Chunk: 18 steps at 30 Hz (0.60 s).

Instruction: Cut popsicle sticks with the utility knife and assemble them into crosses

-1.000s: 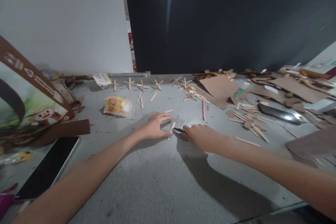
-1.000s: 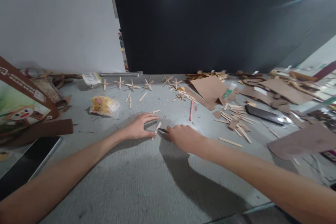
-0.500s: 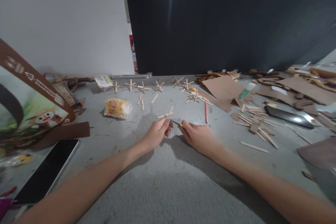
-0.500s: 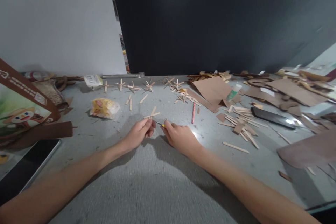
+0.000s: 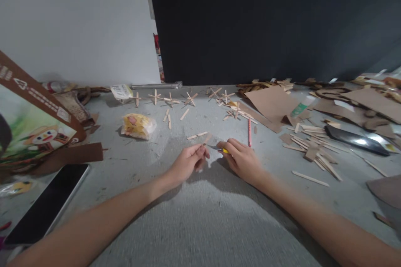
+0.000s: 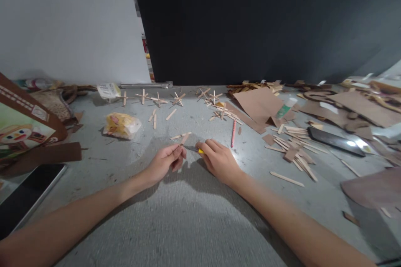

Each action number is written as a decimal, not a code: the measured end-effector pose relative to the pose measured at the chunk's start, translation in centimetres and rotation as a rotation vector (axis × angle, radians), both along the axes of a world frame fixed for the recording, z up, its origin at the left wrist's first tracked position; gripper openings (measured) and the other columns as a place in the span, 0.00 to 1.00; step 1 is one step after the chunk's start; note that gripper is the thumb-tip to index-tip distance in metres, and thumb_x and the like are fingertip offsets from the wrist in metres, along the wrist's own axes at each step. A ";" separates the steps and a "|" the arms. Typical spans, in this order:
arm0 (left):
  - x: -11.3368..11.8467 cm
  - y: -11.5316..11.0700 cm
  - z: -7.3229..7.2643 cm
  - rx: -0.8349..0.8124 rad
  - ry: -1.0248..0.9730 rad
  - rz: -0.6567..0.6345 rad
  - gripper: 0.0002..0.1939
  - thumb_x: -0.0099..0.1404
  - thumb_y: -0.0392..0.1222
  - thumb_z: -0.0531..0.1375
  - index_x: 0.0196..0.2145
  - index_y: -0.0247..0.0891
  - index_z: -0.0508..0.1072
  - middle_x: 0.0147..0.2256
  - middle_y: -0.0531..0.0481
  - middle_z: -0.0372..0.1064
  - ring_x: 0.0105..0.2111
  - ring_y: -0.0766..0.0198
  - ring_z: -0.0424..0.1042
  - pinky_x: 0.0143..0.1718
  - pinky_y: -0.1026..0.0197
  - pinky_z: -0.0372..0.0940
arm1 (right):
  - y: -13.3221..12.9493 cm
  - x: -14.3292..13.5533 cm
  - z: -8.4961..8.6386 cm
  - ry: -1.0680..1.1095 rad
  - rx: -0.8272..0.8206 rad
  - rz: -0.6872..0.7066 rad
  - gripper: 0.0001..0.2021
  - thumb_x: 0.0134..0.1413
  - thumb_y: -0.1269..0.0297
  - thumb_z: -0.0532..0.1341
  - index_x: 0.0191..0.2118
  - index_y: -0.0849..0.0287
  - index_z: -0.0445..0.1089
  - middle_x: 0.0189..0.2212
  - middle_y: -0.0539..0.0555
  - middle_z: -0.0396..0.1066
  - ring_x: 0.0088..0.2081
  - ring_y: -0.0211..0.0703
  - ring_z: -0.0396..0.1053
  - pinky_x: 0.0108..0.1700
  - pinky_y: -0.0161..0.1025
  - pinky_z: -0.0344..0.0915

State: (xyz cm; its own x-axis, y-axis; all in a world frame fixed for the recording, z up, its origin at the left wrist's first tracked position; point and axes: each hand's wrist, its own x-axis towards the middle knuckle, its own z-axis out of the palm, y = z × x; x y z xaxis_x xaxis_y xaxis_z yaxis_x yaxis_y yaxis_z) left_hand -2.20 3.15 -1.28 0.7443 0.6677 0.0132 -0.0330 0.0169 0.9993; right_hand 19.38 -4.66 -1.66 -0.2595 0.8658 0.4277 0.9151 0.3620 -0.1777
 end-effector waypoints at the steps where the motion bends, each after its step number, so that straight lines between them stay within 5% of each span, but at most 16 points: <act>1: 0.0 -0.3 0.1 0.001 0.010 -0.017 0.30 0.69 0.72 0.55 0.33 0.40 0.68 0.18 0.59 0.55 0.20 0.67 0.54 0.26 0.61 0.50 | 0.1 0.0 -0.1 0.003 0.022 0.018 0.17 0.74 0.67 0.45 0.50 0.58 0.71 0.37 0.59 0.73 0.41 0.49 0.71 0.43 0.41 0.66; 18: 0.0 -0.9 -0.7 -0.107 -0.030 -0.133 0.29 0.70 0.71 0.56 0.31 0.42 0.62 0.20 0.60 0.51 0.20 0.69 0.49 0.25 0.62 0.46 | 0.8 0.3 -1.0 -0.036 0.089 0.084 0.15 0.73 0.72 0.46 0.46 0.58 0.71 0.35 0.58 0.70 0.38 0.50 0.65 0.42 0.42 0.62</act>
